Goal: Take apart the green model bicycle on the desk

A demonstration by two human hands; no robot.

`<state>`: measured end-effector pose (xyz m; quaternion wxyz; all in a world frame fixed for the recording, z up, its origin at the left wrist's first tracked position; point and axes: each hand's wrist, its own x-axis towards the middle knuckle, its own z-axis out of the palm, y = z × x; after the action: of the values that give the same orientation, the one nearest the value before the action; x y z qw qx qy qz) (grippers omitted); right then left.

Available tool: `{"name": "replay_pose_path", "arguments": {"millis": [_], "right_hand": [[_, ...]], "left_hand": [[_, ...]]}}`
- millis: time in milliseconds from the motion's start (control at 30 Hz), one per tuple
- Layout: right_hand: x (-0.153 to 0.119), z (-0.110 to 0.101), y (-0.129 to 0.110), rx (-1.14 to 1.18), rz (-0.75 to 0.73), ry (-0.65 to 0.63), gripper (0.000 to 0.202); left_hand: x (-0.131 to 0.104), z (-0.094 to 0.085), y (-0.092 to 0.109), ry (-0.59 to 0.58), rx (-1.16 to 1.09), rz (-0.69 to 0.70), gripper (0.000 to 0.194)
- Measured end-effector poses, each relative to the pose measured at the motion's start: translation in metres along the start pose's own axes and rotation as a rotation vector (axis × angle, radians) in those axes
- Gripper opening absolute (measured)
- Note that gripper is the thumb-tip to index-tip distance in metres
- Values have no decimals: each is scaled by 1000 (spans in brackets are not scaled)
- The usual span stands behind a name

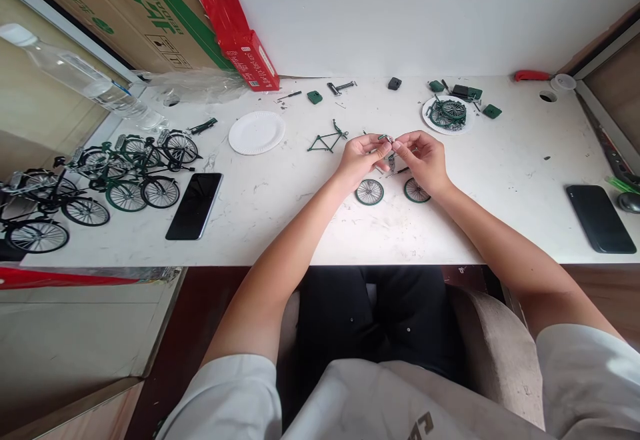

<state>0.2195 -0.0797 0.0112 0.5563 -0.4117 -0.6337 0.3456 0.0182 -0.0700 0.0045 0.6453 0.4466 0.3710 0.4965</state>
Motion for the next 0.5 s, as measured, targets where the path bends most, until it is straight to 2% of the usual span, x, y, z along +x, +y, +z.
{"name": "replay_pose_path", "arguments": {"millis": [133,300,500], "right_hand": [[-3,3,-3,-23,8,34,74],[-5,2,-7,-101,28,38,83],[-7,2,-7,-140,-5,48,77]], "left_hand": [[-2,2,5,1,-7,-13,46],[-8,6,15,-8,6,-37,55],[-7,7,14,12,32,1,48]]}}
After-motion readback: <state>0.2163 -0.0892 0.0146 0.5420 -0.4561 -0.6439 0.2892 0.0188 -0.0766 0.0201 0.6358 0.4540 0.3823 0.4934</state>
